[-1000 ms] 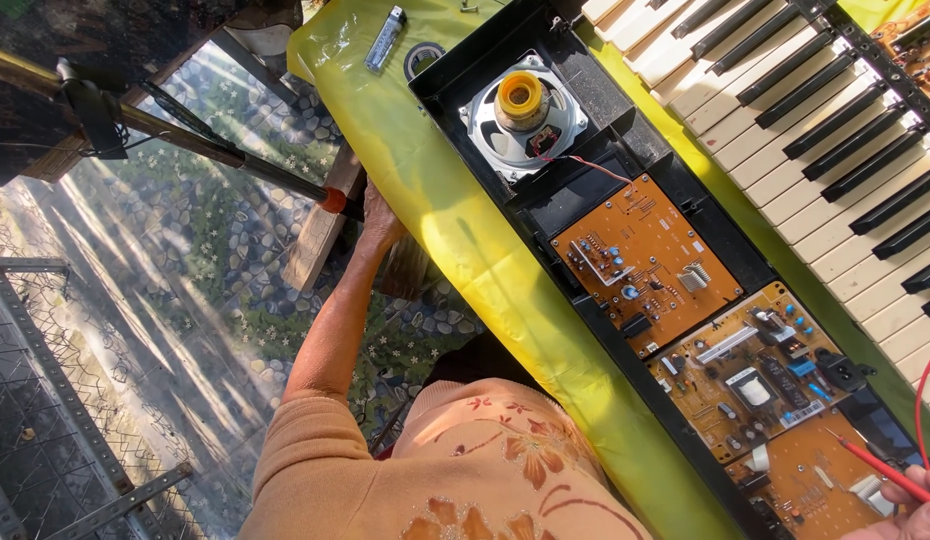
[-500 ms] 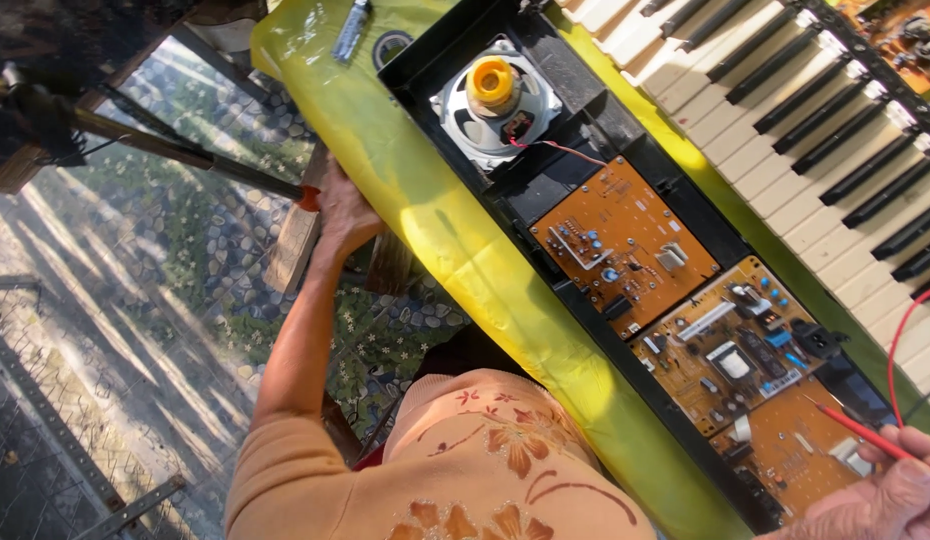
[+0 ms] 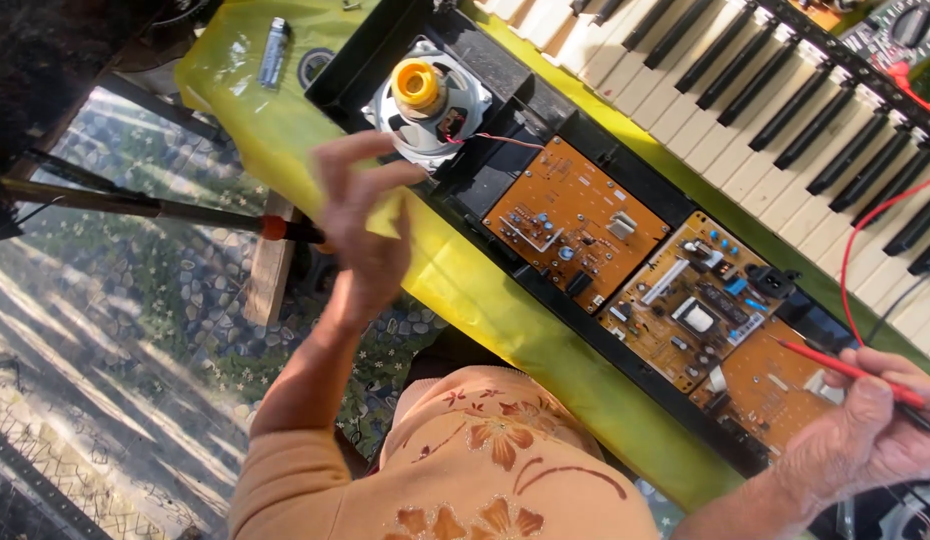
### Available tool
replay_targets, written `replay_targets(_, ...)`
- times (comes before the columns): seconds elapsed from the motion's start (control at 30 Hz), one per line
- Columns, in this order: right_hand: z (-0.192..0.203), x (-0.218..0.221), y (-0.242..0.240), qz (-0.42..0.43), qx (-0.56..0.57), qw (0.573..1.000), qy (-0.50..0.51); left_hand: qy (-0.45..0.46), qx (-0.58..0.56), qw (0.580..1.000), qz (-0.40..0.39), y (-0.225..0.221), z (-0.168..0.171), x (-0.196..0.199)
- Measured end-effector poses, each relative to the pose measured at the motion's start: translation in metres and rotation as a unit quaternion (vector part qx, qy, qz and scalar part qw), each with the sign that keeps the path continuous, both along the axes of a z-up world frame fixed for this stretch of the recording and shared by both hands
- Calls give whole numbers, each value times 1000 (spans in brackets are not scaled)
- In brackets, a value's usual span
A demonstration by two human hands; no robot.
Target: Soldering components on a keyboard's circuit board and testing connections with a multimeter.
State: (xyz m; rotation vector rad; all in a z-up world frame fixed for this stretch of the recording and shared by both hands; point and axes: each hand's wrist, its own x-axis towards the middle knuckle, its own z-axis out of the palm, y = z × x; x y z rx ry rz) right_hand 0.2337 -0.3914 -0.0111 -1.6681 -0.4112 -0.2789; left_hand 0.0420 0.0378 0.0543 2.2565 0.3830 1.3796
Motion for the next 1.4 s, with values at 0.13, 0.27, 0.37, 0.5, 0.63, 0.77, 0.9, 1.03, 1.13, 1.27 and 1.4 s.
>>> replay_targets(0.13,12,-2,16,20,34,999,15,6,-35,979,-200,-88,15,92)
replay_targets(0.27,36,2,32,37,8,999,4,137,54,896,-419,-171,-8,162)
replay_targets(0.37,35,9,24,28,-2,1000,6,156,79,847,-502,-217,-24,193)
replay_targets(0.5,44,17,12,-19,-16,998,59,143,42,826,-544,-240,-19,204)
replay_targets(0.63,51,19,-6,-51,-110,991,49,171,72,806,-561,-248,-14,210)
replay_targets(0.77,69,24,-6,19,-159,987,-10,125,72,838,-526,-258,-19,219)
replay_targets(0.9,74,33,-13,69,-191,978,-42,117,24,856,-503,-260,-39,226)
replay_targets(1.03,76,32,-43,46,-126,991,4,124,-64,839,-525,-256,-17,228)
replay_targets(1.13,76,23,-64,-6,-2,994,109,128,-139,796,-575,-259,-21,234)
replay_targets(1.27,74,2,-77,-23,-21,990,137,118,-356,669,-642,-266,-21,241)
replay_targets(1.4,66,-15,-103,-140,25,985,95,73,-516,558,-646,-267,-25,249)
